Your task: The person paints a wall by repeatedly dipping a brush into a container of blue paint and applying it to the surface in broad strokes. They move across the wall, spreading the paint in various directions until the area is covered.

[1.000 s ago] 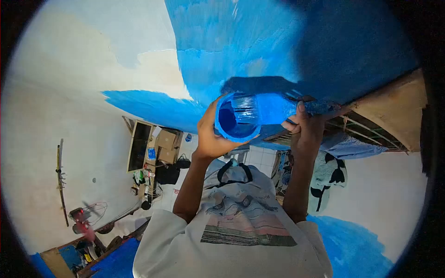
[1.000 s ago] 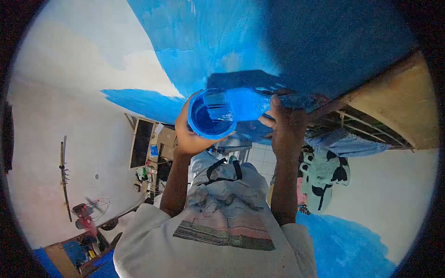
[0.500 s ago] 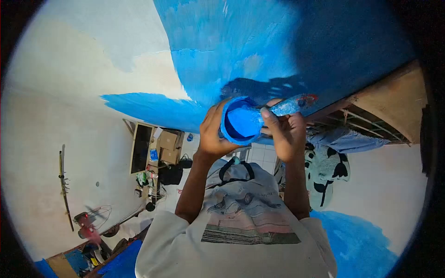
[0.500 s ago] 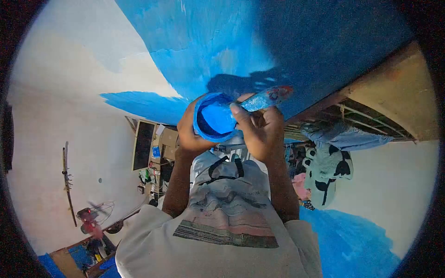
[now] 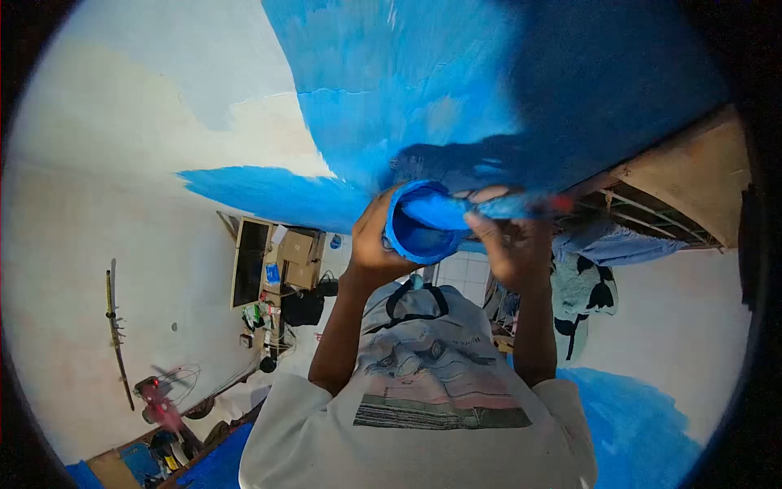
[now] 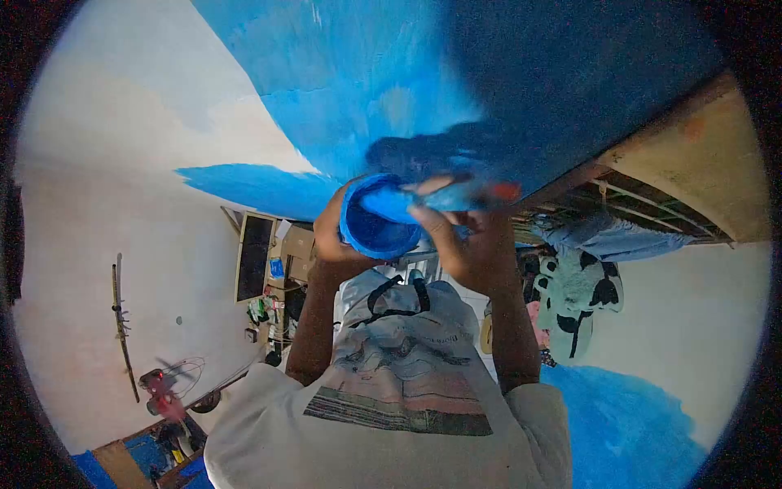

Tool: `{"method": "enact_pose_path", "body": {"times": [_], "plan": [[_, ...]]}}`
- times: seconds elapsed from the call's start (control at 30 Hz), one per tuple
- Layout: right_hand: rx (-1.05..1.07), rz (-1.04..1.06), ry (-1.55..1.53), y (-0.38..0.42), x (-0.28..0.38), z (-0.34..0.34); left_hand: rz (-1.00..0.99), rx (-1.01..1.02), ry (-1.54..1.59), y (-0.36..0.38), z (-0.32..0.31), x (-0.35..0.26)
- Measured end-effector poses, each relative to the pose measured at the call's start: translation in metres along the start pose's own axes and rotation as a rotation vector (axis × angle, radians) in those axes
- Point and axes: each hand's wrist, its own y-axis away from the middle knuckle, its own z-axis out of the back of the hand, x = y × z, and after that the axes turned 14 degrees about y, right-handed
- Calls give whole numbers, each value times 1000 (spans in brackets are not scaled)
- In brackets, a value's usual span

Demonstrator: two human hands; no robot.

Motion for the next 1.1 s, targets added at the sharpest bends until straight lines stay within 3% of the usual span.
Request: {"method": "enact_pose_path", "body": {"times": [0.03, 0.1, 0.2, 0.37, 0.4, 0.53, 0.63, 0.7, 0.77, 0.8, 0.87, 0.93, 1.03, 1.1], "plan": [[-5, 0, 0, 1, 0, -1, 11, 9, 41, 0, 0, 2], [52, 300, 164, 1, 5, -5, 24, 20, 81, 2, -1, 2], [90, 382, 208, 3, -1, -7, 159, 24, 162, 1, 0, -1], [18, 444, 163, 8, -18, -18, 70, 23, 56, -3, 5, 1], [-27, 324, -1, 10, -10, -21, 55, 49, 49, -4, 7, 2], [-180, 395, 126, 14, -16, -9, 90, 31, 107, -1, 5, -3], [-332, -28, 50, 14, -23, -6, 140, 11, 152, 5, 4, 4], [-317, -29, -31, 12, -33, -6, 83, -8, 120, 4, -2, 3], [-402, -255, -378, 12, -33, -7, 112, -22, 164, 4, -6, 6], [-405, -250, -377, 12, -37, -7, 143, -36, 208, 3, -7, 8], [-366, -194, -765, 11, -52, -4, 189, -19, 275, 1, -7, 8], [-376, -183, -838, 11, -58, -2, 234, -2, 343, -3, -7, 8], [-355, -159, -989, 10, -60, 2, 144, 33, 331, -9, -10, 7], [-325, -128, -1059, 6, -59, 5, 149, -41, 389, -12, -14, 4]]}}
